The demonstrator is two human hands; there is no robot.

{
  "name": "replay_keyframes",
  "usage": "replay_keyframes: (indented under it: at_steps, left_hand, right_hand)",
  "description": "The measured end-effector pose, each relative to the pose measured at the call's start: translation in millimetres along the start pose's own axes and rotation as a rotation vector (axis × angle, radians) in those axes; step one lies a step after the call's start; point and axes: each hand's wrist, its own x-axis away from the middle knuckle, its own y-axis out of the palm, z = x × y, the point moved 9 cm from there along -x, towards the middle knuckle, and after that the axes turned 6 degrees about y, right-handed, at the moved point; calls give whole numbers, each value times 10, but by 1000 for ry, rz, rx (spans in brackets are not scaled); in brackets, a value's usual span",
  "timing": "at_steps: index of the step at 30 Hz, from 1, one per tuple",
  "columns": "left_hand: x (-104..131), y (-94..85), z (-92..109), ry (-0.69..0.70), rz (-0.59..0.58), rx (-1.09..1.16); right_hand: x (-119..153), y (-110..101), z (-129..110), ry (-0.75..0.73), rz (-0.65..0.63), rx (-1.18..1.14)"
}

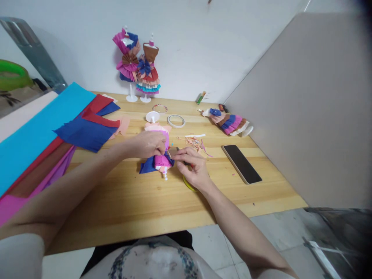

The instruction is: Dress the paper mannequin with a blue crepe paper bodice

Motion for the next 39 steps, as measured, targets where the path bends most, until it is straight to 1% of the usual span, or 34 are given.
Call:
replay_keyframes:
  at_steps: [3,7,9,12,15,20,24,28,32,36,39]
  left_hand:
    - [0,-1,-18,-12,14,-21]
    - [-33,-8,-6,-28,100,-37]
    - [-60,20,12,-37,111,-39]
    - [-93,67,32,-52,96,-57]
    - [-101,85,48,-37,81,-86]
    - [-72,67,33,-20,60,-110]
    - [-62,49,45,1,33,-94]
    - [-62,44,56,21,15,-91]
    - [-54,11,49,8,11,-83]
    - [-46,-30,19,-45,2,-61]
    - [-45,-35,-7,-63,19,-54]
  right_hand:
    - [2,21,-8,-19,-21,15]
    - [-1,-58,49,28,64,-22]
    - [1,-78,72,43,90,-33]
    - [3,-66,88,49,85,-32]
    - [6,-57,91,46,80,-17]
    - [11,-27,59,18,47,1]
    - [16,29,22,-5,-5,-8]
    - [18,84,-9,-43,-34,29]
    - [15,134,-30,-79,-65,58]
    - [13,154,-41,-98,-77,59]
    - [14,165,-37,-97,-84,53]
